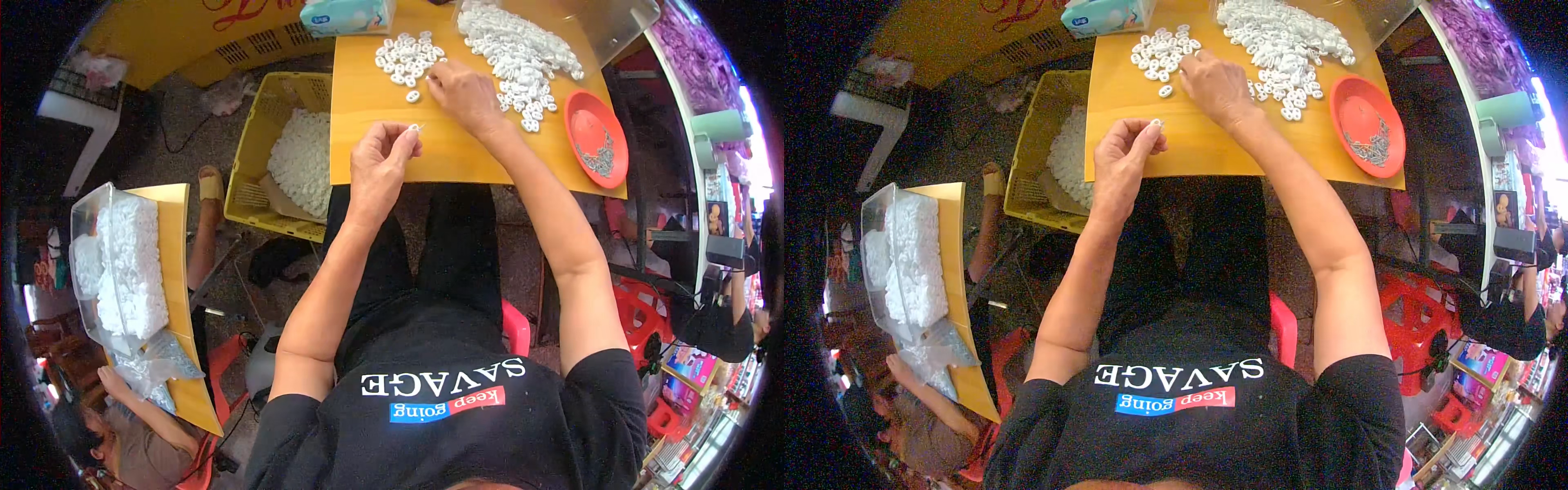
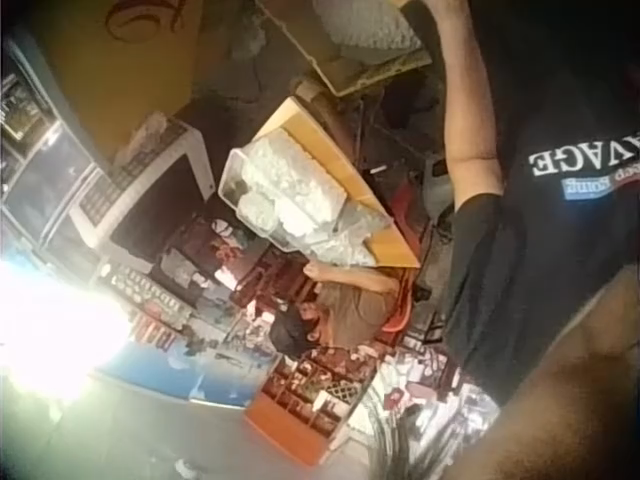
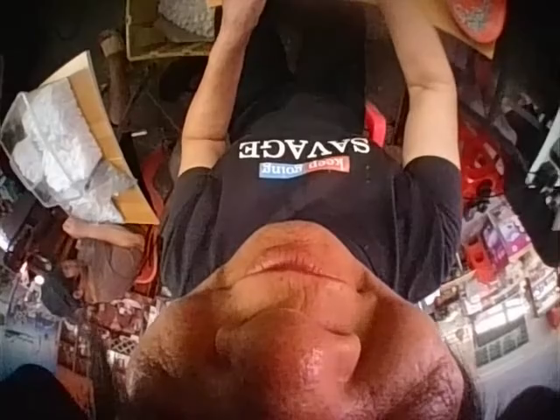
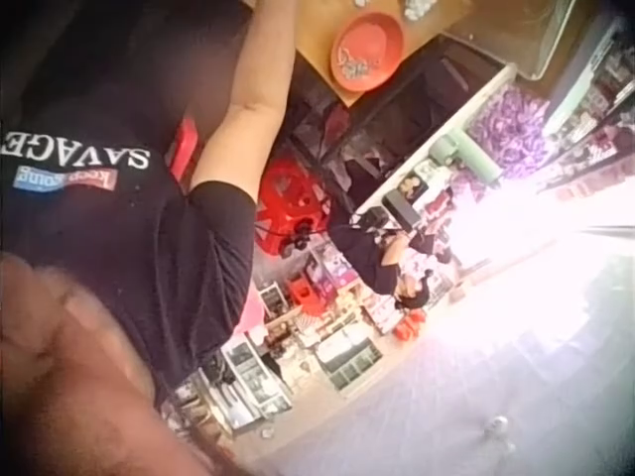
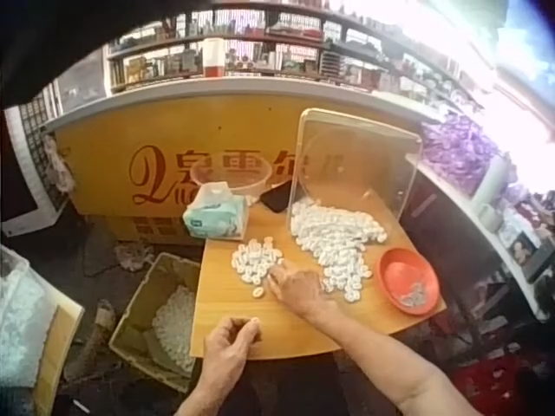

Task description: Manually assembling small white circular plastic parts by inserting metal rings into them at a workspace.

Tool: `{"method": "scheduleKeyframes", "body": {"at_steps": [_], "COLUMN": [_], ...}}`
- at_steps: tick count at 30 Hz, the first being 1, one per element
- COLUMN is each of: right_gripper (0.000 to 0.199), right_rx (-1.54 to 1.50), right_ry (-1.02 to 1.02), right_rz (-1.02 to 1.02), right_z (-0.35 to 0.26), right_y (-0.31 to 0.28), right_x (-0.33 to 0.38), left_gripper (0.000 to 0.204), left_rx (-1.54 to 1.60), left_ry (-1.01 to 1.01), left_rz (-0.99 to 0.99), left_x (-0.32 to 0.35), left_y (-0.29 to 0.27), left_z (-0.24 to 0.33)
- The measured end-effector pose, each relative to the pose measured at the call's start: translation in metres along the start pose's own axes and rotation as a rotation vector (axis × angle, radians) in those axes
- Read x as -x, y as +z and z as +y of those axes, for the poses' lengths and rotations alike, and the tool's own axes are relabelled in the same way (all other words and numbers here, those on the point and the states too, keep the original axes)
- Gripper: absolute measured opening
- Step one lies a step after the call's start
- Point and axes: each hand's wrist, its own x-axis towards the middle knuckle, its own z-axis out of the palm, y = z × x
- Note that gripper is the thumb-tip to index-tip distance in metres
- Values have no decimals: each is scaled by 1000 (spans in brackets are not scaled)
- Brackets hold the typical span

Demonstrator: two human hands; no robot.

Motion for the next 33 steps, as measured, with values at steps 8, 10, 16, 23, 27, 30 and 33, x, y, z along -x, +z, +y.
{"method": "scheduleKeyframes", "body": {"at_steps": [8,10,16,23,27,30,33], "right_gripper": [23,22,19,20,26,29,27], "right_rx": [-988,-1169,-1495,-1477,-1577,-1537,-1419], "right_ry": [382,498,665,707,743,699,631], "right_rz": [-132,-178,-274,-166,-81,-57,3], "right_z": [-5,-19,-23,-28,-35,-37,-35], "right_y": [-36,-56,-76,-75,-74,-70,-68], "right_x": [30,43,69,86,99,105,107], "left_gripper": [14,13,11,13,14,15,17], "left_rx": [60,126,141,125,138,161,254], "left_ry": [76,126,146,101,44,17,-35], "left_rz": [-16,-17,-127,-138,-128,-121,-130], "left_x": [4,6,17,28,31,32,35], "left_y": [7,14,30,40,41,43,45], "left_z": [2,8,11,1,3,2,4]}}
